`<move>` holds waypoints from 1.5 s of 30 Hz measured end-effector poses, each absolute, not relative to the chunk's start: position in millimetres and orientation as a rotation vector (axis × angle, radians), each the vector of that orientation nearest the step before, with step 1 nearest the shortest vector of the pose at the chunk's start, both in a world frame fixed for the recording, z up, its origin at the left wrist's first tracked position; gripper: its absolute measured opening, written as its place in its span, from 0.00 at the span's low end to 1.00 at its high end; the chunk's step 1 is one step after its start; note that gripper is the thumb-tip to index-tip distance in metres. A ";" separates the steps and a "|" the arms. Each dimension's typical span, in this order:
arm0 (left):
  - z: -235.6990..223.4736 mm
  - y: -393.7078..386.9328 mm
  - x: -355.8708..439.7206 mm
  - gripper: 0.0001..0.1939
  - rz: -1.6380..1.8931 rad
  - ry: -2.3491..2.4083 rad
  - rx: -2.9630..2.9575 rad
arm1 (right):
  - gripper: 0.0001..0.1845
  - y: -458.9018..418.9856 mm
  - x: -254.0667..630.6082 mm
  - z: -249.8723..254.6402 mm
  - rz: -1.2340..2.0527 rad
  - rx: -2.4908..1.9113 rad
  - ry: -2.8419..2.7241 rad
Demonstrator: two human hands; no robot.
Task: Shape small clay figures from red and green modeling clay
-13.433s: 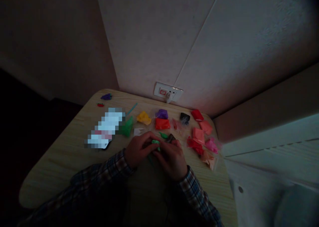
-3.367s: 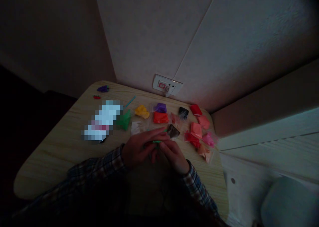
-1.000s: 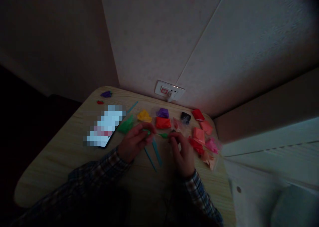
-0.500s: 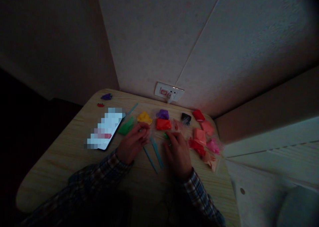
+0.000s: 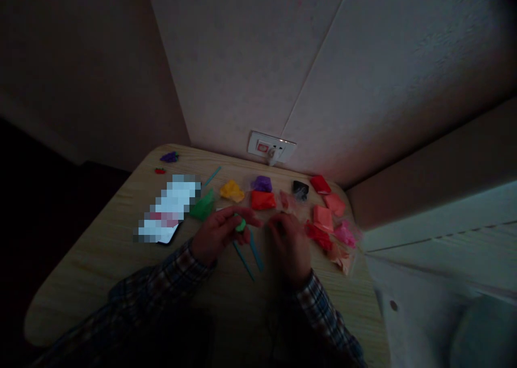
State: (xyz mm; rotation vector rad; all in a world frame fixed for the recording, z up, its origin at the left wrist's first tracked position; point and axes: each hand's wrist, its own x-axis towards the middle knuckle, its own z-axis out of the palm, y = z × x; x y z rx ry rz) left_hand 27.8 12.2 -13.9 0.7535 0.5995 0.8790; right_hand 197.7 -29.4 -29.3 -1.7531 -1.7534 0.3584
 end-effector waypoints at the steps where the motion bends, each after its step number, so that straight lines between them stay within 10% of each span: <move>1: -13.8 12.4 27.5 0.10 0.880 0.603 0.754 | 0.06 -29.7 198.0 -28.6 0.385 -1.714 -1.732; 26: -2.7 9.2 25.2 0.11 0.828 0.948 0.784 | 0.08 -35.1 191.2 3.6 1.144 -1.163 -0.965; 45: -9.2 4.3 31.5 0.19 0.908 0.807 1.161 | 0.05 -31.6 179.3 -12.4 1.051 -1.273 -1.197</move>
